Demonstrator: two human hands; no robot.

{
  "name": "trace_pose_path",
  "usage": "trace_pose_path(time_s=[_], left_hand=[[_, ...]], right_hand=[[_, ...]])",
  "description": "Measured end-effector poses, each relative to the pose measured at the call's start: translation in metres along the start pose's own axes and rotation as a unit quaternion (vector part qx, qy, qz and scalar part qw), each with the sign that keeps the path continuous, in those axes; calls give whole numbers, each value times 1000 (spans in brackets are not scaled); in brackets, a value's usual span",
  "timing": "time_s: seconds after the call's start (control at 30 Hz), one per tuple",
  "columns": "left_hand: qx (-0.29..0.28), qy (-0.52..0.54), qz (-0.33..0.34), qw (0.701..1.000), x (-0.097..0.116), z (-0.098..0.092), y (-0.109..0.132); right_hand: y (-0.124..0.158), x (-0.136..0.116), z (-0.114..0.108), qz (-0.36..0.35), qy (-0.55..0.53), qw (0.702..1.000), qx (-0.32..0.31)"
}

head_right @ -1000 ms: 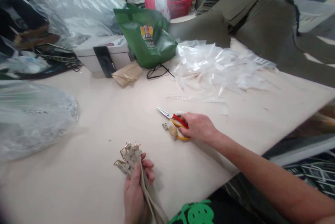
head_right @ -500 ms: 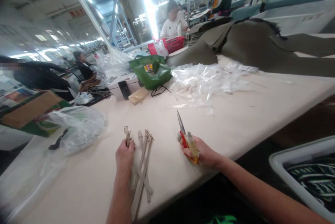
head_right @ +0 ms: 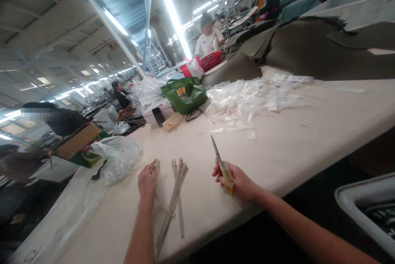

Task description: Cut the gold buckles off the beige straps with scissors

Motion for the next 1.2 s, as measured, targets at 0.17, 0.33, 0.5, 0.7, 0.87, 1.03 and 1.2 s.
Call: trace_pose_path(time_s=[0.17, 0.33, 0.5, 0.7, 0.87, 1.03, 1.2], left_hand=[[-21, 129, -15, 991, 11, -12, 0], [-101, 309, 3, 946, 34, -21, 36], [-188, 508, -33, 840, 48, -28, 97], [-254, 607, -130, 741, 45, -10, 165], [-275, 530, -119, 793, 39, -3, 200], [-273, 358, -52, 892, 49, -3, 219], [-272, 231, 13, 934, 60, 0, 237]], right_hand=[[-3, 7, -1, -3, -5, 1000, -2], [-3, 8, -1, 12, -35, 999, 3], [5, 4, 12, 44, -83, 996, 9], [10, -38, 48, 37, -109, 993, -32], [8, -67, 82, 12, -168, 982, -86], [14, -78, 113, 13, -235, 963, -134], [28, -74, 122, 56, -254, 953, -155]])
Point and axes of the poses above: each hand's wrist, its own y-axis away from the middle knuckle, its own z-axis out of the palm, x = y × z, the point moved 5 cm from there along -y, towards the middle knuckle, and after that the axes turned 6 degrees about -x, right-handed, at the moved point
